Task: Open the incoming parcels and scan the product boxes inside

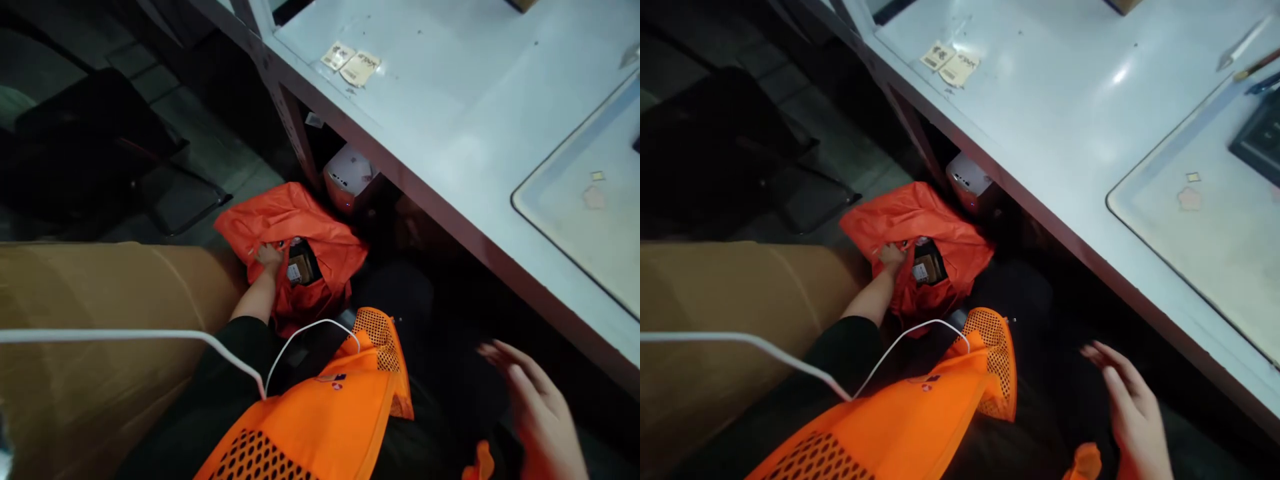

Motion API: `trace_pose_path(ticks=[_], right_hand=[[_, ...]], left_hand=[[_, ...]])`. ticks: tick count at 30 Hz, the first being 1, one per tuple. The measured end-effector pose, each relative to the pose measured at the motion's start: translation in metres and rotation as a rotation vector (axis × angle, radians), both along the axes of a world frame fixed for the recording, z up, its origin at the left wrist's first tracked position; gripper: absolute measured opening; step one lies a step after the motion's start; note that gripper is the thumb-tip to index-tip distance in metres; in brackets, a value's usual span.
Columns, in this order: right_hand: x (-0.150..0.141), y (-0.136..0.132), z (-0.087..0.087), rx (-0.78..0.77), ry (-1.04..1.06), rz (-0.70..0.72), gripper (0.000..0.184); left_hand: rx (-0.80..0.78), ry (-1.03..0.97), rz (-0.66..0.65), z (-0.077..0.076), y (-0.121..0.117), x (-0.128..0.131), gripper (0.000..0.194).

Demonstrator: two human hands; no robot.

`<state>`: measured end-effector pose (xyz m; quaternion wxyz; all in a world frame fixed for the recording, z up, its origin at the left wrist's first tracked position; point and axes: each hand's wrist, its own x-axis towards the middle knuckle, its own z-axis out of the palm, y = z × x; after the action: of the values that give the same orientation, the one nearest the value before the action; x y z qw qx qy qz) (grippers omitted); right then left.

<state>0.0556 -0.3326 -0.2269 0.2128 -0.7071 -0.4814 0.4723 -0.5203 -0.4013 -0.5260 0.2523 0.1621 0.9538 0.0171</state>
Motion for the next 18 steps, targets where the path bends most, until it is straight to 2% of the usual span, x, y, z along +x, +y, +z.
trace_pose_path(ticks=[2,4,6,7,10,13,15,16,17,18], right_hand=[[-0.015,0.015,-0.010,-0.047,-0.033,0.130,0.048],[-0.034,0.033,-0.017,-0.029,-0.035,0.244,0.052],[-0.061,0.051,-0.023,0.005,-0.021,0.336,0.051],[-0.081,0.059,-0.027,0.016,0.002,0.400,0.049],[-0.165,0.076,-0.050,0.062,0.137,0.704,0.045],[-0.275,0.084,-0.084,0.238,0.216,1.098,0.041],[-0.343,0.089,-0.106,0.357,0.043,1.322,0.048],[-0.370,0.093,-0.116,0.374,-0.091,1.397,0.056],[-0.392,0.099,-0.125,0.388,-0.227,1.414,0.062],[-0.409,0.106,-0.133,0.396,-0.351,1.381,0.067]], left_hand=[[0.015,-0.029,0.020,0.002,0.012,-0.008,0.044],[0.063,-0.040,0.032,0.015,0.022,-0.021,0.036],[0.139,-0.009,0.039,0.040,0.033,-0.041,0.030],[0.182,0.022,0.041,0.057,0.040,-0.053,0.029],[0.314,0.151,0.037,0.127,0.061,-0.093,0.031],[0.481,0.273,-0.040,0.214,0.069,-0.129,0.041],[0.527,0.345,-0.158,0.267,0.061,-0.149,0.057],[0.501,0.367,-0.201,0.287,0.054,-0.158,0.062],[0.447,0.380,-0.210,0.302,0.046,-0.165,0.065],[0.375,0.391,-0.176,0.310,0.037,-0.169,0.065]])
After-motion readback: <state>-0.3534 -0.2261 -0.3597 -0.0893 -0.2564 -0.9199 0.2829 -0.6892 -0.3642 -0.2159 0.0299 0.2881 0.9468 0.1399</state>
